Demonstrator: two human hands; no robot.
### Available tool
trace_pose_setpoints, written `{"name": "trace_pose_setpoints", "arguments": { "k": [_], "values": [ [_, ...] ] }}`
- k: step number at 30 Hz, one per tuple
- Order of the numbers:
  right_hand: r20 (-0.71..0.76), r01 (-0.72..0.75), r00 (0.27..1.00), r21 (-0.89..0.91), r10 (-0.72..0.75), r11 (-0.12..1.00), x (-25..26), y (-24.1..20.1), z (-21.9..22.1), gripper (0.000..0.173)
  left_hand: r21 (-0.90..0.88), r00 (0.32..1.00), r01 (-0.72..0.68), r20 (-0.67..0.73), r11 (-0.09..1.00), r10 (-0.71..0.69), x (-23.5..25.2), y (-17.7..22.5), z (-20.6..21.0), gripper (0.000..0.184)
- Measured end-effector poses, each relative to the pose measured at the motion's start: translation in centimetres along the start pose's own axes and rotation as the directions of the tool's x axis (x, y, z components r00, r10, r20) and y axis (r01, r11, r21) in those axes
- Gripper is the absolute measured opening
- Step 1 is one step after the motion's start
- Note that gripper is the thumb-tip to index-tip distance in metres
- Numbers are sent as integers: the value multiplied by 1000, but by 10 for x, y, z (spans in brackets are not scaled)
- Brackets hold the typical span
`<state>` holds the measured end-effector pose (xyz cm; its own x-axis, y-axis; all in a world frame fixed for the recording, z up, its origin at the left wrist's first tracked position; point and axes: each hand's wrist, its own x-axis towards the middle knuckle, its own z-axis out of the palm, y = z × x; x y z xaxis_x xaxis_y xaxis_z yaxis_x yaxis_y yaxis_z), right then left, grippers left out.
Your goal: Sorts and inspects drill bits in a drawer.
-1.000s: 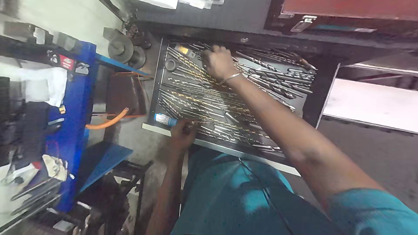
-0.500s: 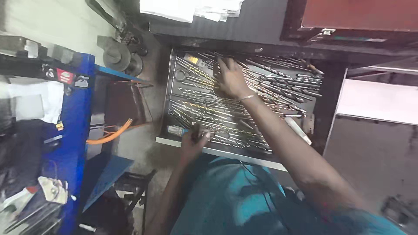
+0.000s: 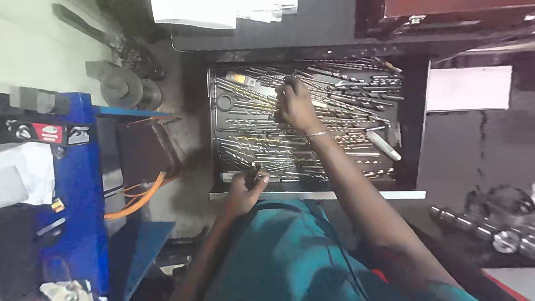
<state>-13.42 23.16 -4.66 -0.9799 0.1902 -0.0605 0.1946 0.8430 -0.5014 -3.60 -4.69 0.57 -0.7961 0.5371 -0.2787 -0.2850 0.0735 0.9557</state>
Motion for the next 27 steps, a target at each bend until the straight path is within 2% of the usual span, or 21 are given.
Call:
{"name": "trace_pose_setpoints", "arguments": {
  "k": [4, 7, 11, 15, 19, 22, 27],
  "values": [
    [-39, -46, 998, -57, 44, 997, -11, -3, 8, 42, 21, 996, -36, 79, 999, 34, 0, -4, -5, 13],
    [-118, -67, 991, -48, 61, 997, -28, 3, 2, 43, 71, 989, -71, 136, 995, 61, 0, -2, -10, 15],
    [-172, -241, 956, 0, 237, 971, -65, 7, -30, 41, 21, 993, -15, 119, 1000, 12, -2, -1, -12, 14],
    [-253, -394, 894, -44, 371, 918, -77, 49, -50, 40, 56, 988, 18, 155, 998, -26, -2, 1, -13, 14],
    [-188, -523, 847, -131, 497, 842, -80, 74, -60, 43, 31, 978, -12, 206, 999, 5, -1, -4, -15, 14],
    [-159, -548, 833, -112, 530, 829, -80, 80, -62, 42, 37, 977, -17, 213, 999, 8, -1, -6, -14, 15],
    [-125, -554, 831, -89, 542, 828, -77, 83, -56, 52, 18, 978, -16, 210, 1000, 11, -2, -8, -14, 14]
  ]
}}
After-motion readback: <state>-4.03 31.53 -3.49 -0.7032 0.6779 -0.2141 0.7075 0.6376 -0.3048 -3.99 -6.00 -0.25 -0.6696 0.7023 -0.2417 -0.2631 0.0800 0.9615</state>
